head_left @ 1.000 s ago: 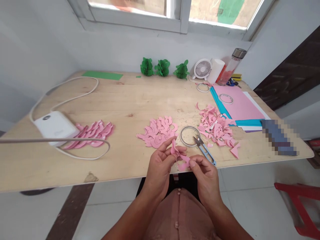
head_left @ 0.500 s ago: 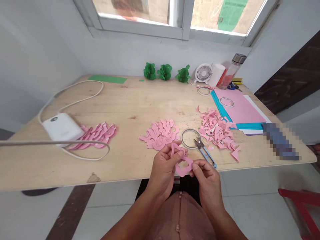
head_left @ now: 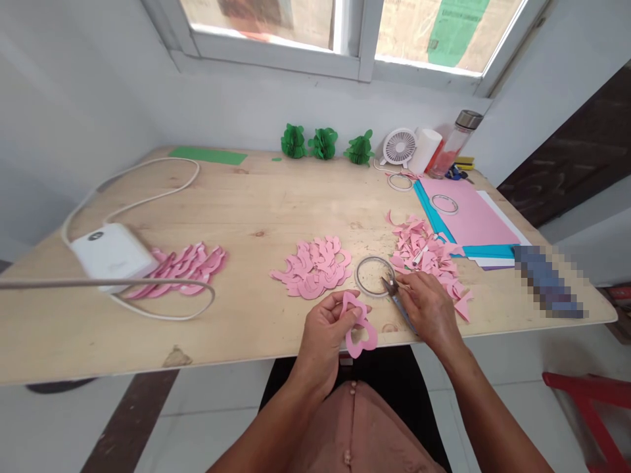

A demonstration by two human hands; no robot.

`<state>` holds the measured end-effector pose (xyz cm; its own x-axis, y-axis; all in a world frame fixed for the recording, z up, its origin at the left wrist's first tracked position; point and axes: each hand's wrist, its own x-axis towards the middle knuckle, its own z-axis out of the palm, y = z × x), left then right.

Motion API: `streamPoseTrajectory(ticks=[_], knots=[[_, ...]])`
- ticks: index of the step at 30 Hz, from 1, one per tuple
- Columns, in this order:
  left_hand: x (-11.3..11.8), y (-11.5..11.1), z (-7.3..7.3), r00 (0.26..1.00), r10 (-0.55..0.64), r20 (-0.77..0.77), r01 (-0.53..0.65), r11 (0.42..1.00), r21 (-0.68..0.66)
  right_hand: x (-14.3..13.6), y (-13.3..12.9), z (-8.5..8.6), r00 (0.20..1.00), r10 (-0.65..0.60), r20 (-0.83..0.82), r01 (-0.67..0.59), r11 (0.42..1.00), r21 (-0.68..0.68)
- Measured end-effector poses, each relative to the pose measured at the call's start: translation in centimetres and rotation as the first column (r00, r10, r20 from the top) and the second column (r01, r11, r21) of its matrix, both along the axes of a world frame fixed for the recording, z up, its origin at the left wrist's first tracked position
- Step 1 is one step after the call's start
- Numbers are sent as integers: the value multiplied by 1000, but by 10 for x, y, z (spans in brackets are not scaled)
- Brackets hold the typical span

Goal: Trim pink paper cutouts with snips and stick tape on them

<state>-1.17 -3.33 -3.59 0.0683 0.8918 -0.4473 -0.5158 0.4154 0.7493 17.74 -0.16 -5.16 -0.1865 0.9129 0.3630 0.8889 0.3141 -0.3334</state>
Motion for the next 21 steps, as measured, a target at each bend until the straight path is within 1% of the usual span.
streamPoseTrajectory(ticks=[6, 11, 16, 21], knots=[[-1, 0, -3, 1000, -22, 0, 22, 1000, 7, 6, 12, 11, 982, 142, 123, -123, 982, -146], [0, -1, -1, 1000, -25, -16, 25, 1000, 6, 6, 23, 20, 955, 228, 189, -173, 947, -269], [0, 0, -1, 1000, -22, -14, 22, 1000, -4, 4, 28, 28, 936, 266, 230, -187, 930, -316], [0, 1, -2, 1000, -22, -9, 22, 1000, -11, 3, 30, 32, 926, 290, 244, -201, 922, -331]])
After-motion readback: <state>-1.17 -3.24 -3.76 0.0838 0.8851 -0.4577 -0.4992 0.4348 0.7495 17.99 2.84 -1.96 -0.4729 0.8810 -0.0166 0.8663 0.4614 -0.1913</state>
